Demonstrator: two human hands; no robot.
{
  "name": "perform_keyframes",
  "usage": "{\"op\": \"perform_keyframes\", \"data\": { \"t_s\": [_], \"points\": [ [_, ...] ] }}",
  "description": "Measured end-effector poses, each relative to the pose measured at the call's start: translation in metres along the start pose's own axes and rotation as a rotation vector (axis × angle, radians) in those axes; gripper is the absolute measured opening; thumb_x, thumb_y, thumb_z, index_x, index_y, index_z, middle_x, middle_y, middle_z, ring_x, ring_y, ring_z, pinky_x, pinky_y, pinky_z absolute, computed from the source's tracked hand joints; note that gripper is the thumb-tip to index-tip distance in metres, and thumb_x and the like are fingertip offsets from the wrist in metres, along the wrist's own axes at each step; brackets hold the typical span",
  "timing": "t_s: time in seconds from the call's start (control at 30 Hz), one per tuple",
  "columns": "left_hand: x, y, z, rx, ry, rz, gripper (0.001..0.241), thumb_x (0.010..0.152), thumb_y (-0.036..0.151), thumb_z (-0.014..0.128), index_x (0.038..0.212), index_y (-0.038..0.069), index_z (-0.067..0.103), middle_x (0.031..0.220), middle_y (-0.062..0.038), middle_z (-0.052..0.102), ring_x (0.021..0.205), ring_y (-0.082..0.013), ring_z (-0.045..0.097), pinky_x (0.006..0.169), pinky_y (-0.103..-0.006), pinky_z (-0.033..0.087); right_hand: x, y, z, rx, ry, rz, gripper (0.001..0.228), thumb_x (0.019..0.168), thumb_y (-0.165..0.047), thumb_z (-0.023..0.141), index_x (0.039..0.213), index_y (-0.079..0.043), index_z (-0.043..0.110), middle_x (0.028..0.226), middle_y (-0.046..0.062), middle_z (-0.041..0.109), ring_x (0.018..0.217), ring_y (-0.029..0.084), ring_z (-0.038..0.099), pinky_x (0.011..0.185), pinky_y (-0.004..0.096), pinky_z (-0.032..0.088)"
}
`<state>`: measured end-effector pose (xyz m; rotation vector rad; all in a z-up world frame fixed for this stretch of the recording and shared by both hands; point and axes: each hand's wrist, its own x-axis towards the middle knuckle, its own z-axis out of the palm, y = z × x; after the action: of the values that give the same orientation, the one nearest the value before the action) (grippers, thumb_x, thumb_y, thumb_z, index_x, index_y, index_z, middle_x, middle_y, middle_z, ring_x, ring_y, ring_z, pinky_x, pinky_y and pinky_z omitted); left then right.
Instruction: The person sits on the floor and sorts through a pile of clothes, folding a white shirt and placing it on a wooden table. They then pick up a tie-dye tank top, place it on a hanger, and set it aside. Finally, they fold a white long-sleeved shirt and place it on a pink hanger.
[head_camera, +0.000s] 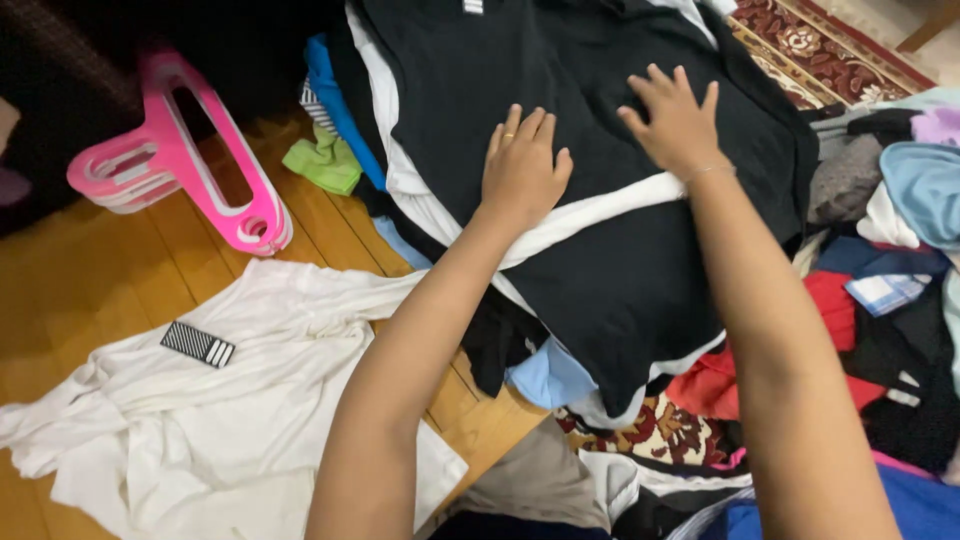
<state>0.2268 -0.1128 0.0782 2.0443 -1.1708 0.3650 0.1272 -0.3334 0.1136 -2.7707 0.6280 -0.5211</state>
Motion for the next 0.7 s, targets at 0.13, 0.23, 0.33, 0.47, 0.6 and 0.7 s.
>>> {"op": "perform_keyframes", "data": {
  "t_s": [0.13,0.23,0.33,0.47,0.6,0.7],
  "points": [
    [0.023,-0.002,-0.007,0.222,-0.331,-0.084,0.072,0.099,0.050,0.042,0.154,0.003,0.037,0.161,-0.018,0.036,0.153,-0.0389,0.022,0.123,-0.0552,0.016,0.021,-0.027,-0.015,-0.219,-0.308,0.108,0.072,0.101,-0.060,0.028,0.164,-0.025,0.018,0.172,0.002,0.008,0.157,0.032,0.002,0.121,0.065,0.001],
    [0.044,-0.008,-0.012,0.256,-0.479,-0.088,0.079,0.098,0.059,0.035,0.159,0.009,0.029,0.165,-0.018,0.027,0.155,-0.0375,0.014,0.123,-0.0575,0.008,0.042,-0.034,-0.021,-0.252,-0.432,0.168,0.080,0.096,-0.069,0.023,0.165,-0.032,0.007,0.173,-0.003,-0.006,0.158,0.031,-0.010,0.123,0.062,-0.002],
    [0.064,-0.010,-0.022,0.237,-0.603,-0.155,0.084,0.097,0.065,0.028,0.162,0.013,0.023,0.170,-0.015,0.013,0.157,-0.0332,0.003,0.124,-0.0555,0.000,0.061,-0.039,-0.019,-0.252,-0.442,0.202,0.085,0.091,-0.074,0.022,0.165,-0.035,0.006,0.173,-0.004,-0.011,0.157,0.030,-0.015,0.122,0.063,-0.007],
    [0.079,-0.010,-0.024,0.245,-0.630,-0.248,0.087,0.095,0.069,0.023,0.163,0.014,0.018,0.172,-0.012,0.001,0.158,-0.0303,-0.004,0.125,-0.0541,-0.004,0.079,-0.045,-0.016,-0.238,-0.431,0.232,0.085,0.089,-0.077,0.017,0.164,-0.039,0.005,0.174,-0.001,-0.008,0.156,0.030,-0.019,0.118,0.065,-0.016],
    [0.094,-0.015,-0.016,0.291,-0.593,-0.266,0.084,0.095,0.066,0.024,0.163,0.017,0.020,0.172,-0.013,0.000,0.157,-0.0325,-0.008,0.123,-0.0581,-0.010,0.100,-0.030,-0.001,-0.247,-0.348,0.196,0.085,0.089,-0.079,0.018,0.164,-0.039,0.008,0.174,0.005,0.000,0.157,0.031,-0.014,0.114,0.070,-0.016],
    [0.104,-0.013,-0.021,0.333,-0.657,-0.300,0.079,0.096,0.062,0.023,0.164,0.021,0.016,0.172,-0.010,-0.004,0.157,-0.0341,-0.012,0.120,-0.0641,-0.015,0.117,-0.026,0.001,-0.235,-0.279,0.181,0.084,0.090,-0.078,0.021,0.164,-0.038,0.010,0.173,0.001,0.000,0.157,0.030,-0.011,0.116,0.072,-0.011]
  ]
}}
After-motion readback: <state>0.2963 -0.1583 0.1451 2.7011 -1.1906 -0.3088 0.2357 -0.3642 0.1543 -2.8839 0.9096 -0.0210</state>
